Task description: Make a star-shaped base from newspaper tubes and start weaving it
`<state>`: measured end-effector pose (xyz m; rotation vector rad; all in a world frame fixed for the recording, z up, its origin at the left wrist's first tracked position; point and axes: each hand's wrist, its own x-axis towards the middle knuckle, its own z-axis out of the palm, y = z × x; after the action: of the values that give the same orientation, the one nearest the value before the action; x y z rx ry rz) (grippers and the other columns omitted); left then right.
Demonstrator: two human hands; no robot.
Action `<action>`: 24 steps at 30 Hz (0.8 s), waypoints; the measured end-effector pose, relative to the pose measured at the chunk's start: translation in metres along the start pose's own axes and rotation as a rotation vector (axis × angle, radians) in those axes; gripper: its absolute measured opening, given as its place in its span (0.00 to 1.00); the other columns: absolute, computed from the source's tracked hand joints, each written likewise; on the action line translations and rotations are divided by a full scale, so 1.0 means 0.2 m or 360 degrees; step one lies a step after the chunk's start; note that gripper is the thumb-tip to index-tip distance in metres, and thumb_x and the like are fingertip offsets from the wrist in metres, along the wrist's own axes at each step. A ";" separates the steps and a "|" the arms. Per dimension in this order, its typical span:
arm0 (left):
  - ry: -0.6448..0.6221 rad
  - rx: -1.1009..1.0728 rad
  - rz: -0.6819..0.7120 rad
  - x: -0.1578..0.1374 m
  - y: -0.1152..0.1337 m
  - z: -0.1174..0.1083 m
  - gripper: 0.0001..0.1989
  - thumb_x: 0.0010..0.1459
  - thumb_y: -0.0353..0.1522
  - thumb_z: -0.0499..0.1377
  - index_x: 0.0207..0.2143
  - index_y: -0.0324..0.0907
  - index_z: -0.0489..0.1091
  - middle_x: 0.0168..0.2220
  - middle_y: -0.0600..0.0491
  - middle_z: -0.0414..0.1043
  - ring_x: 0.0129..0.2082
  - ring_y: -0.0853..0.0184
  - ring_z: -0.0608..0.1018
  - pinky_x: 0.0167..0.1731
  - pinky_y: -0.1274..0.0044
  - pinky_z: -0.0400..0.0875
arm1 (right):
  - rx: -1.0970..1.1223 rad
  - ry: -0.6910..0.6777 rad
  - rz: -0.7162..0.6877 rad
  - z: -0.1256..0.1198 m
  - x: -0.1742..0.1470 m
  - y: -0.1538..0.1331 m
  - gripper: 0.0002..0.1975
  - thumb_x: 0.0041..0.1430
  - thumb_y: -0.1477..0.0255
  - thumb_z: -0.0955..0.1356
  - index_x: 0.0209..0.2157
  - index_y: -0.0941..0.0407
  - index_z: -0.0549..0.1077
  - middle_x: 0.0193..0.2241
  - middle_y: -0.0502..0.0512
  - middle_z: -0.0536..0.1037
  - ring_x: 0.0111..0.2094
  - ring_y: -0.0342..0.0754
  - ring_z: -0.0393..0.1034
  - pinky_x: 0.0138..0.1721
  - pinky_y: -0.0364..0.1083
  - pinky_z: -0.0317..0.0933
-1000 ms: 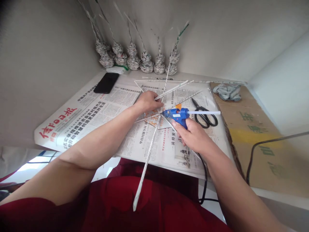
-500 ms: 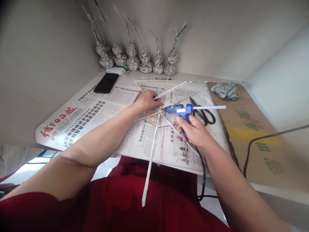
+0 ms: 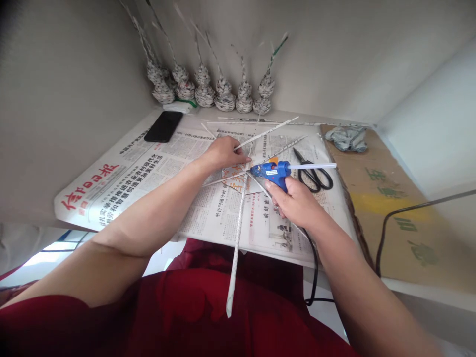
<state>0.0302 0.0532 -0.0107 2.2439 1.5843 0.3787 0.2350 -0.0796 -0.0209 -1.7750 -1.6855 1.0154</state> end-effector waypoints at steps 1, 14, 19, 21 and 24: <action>-0.0009 -0.0008 0.0002 0.00 0.00 -0.01 0.18 0.48 0.46 0.66 0.32 0.41 0.77 0.29 0.49 0.76 0.35 0.61 0.77 0.37 0.75 0.67 | -0.0044 0.0005 -0.0011 0.00 0.00 0.01 0.20 0.63 0.50 0.63 0.31 0.53 0.65 0.21 0.47 0.70 0.16 0.42 0.64 0.18 0.44 0.60; -0.0100 -0.0086 0.0046 -0.02 0.00 -0.02 0.14 0.44 0.42 0.70 0.28 0.43 0.75 0.27 0.53 0.75 0.30 0.64 0.75 0.33 0.76 0.64 | -0.0504 0.0041 -0.0037 -0.04 -0.01 -0.09 0.20 0.63 0.51 0.62 0.30 0.53 0.68 0.22 0.53 0.74 0.21 0.47 0.66 0.23 0.46 0.58; -0.0117 -0.0083 0.0021 -0.02 0.01 -0.02 0.15 0.45 0.43 0.70 0.28 0.43 0.75 0.27 0.52 0.76 0.31 0.64 0.76 0.33 0.76 0.65 | -0.0468 0.0032 -0.0037 -0.03 -0.02 -0.10 0.20 0.63 0.52 0.62 0.27 0.53 0.68 0.19 0.52 0.71 0.20 0.47 0.64 0.23 0.47 0.57; -0.0118 -0.0075 0.0021 -0.01 0.00 -0.02 0.15 0.44 0.43 0.70 0.29 0.43 0.75 0.27 0.52 0.76 0.31 0.64 0.76 0.33 0.76 0.66 | -0.0481 0.0050 -0.0024 -0.04 -0.03 -0.10 0.20 0.62 0.51 0.63 0.27 0.52 0.67 0.19 0.51 0.72 0.20 0.47 0.65 0.23 0.47 0.57; -0.0120 -0.0075 0.0021 -0.01 0.00 -0.02 0.15 0.44 0.43 0.70 0.28 0.43 0.75 0.28 0.52 0.76 0.32 0.63 0.76 0.34 0.76 0.66 | -0.0475 0.0115 -0.0060 -0.08 -0.03 -0.11 0.19 0.62 0.51 0.63 0.29 0.52 0.68 0.21 0.52 0.73 0.22 0.47 0.66 0.23 0.46 0.57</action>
<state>0.0281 0.0523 -0.0075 2.2078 1.5079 0.3271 0.2340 -0.0814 0.0071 -1.9284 -1.8955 0.7020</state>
